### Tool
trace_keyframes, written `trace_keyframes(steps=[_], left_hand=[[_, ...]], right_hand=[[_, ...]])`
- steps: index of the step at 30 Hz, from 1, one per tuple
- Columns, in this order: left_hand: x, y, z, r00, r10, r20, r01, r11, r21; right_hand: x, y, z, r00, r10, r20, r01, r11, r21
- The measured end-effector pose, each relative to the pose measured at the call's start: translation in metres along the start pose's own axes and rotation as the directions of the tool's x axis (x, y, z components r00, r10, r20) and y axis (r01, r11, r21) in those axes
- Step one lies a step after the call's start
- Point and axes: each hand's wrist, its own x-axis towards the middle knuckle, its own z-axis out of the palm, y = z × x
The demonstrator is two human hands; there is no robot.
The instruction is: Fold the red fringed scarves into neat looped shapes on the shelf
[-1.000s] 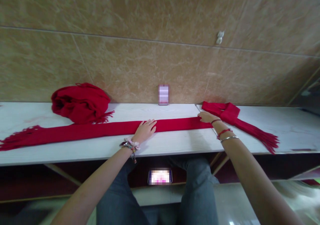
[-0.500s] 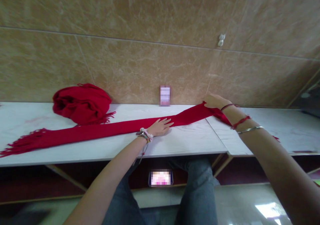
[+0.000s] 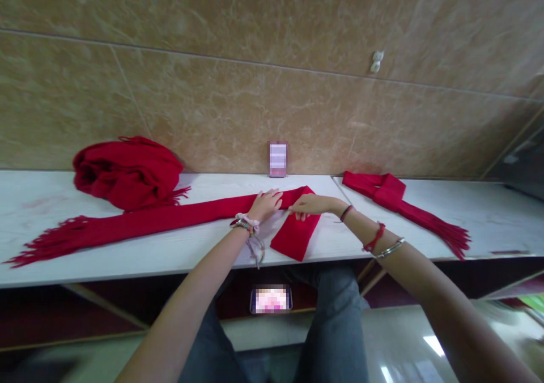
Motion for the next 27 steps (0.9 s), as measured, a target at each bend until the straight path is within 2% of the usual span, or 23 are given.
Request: trace_keyframes(steps=[1, 3, 5, 8, 10, 13, 19, 27], left_hand=[[-0.007, -0.007, 0.0, 0.999, -0.035, -0.007, 0.035, 0.999, 0.016], [-0.02, -0.018, 0.0, 0.997, -0.074, 0.003, 0.074, 0.996, 0.041], [-0.027, -0.025, 0.002, 0.996, -0.083, 0.03, 0.081, 0.995, 0.056], [-0.031, -0.027, 0.005, 0.996, -0.075, 0.055, 0.071, 0.995, 0.074], [-0.031, -0.026, 0.004, 0.996, -0.068, 0.059, 0.063, 0.994, 0.087], [-0.032, -0.023, 0.002, 0.996, -0.062, 0.06, 0.056, 0.993, 0.105], [-0.033, -0.021, 0.0, 0.997, -0.045, 0.063, 0.034, 0.985, 0.171], [-0.031, -0.025, 0.005, 0.996, -0.07, 0.049, 0.063, 0.991, 0.117]], right_hand=[[0.002, 0.011, 0.0, 0.996, 0.018, -0.087, -0.02, 1.0, -0.014], [0.004, 0.034, 0.001, 0.949, 0.002, -0.315, -0.053, 0.987, -0.151], [0.007, 0.056, 0.008, 0.915, -0.043, -0.402, -0.078, 0.956, -0.281], [0.012, 0.074, 0.032, 0.926, -0.102, -0.364, -0.044, 0.927, -0.372], [0.016, 0.078, 0.05, 0.931, -0.131, -0.339, -0.013, 0.921, -0.39], [0.02, 0.078, 0.068, 0.912, -0.172, -0.372, 0.016, 0.921, -0.388], [0.024, 0.071, 0.066, 0.888, -0.255, -0.382, 0.093, 0.914, -0.394], [0.026, 0.064, 0.062, 0.9, -0.216, -0.379, 0.073, 0.931, -0.359]])
